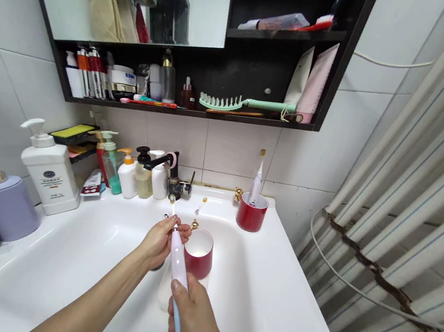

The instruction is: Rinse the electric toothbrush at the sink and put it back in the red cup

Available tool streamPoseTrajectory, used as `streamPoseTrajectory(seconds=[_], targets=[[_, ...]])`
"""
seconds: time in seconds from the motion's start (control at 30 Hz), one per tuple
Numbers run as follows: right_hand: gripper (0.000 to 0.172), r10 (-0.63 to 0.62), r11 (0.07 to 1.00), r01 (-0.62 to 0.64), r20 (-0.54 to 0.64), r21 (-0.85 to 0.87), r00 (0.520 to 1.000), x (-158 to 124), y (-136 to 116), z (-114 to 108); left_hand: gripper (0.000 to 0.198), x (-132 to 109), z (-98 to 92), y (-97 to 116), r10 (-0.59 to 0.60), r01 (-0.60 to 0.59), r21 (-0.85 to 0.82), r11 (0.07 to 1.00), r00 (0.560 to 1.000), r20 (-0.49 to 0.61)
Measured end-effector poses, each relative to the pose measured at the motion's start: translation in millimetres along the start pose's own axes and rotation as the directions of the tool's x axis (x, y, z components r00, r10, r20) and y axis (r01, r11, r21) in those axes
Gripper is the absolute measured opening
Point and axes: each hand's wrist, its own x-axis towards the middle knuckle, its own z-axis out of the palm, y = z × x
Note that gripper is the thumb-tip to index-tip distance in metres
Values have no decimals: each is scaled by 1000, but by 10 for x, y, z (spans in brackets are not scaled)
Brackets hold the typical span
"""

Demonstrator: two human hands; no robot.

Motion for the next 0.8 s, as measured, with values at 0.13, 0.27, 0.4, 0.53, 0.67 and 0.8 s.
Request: streamPoseTrajectory(seconds=[0.13,0.27,0.4,0.53,0.67,0.8], targets=[[26,-33,999,32,-23,-37,999,22,25,-16,13,-9,17,-36,7,-8,29,1000,1000,26],[24,-130,982,116,-86,-152,988,70,77,-46,14,-12,43,-54,59,-60,49,997,998,23],[24,-150,982,139,-78,-127,986,77,80,-47,15,-19,59,-67,103,-104,59,993,994,24],[27,-22,996,17,45,93,999,38,18,-19,16,-15,56,-69,88,-89,21,996,995,37],[26,-52,998,52,6,46,999,49,6,-2,16,-14,61,-74,101,-100,-20,995,993,60],[26,-77,997,78,-18,21,997,76,26,-6,16,-29,69,-85,111,-109,-25,994,992,65]])
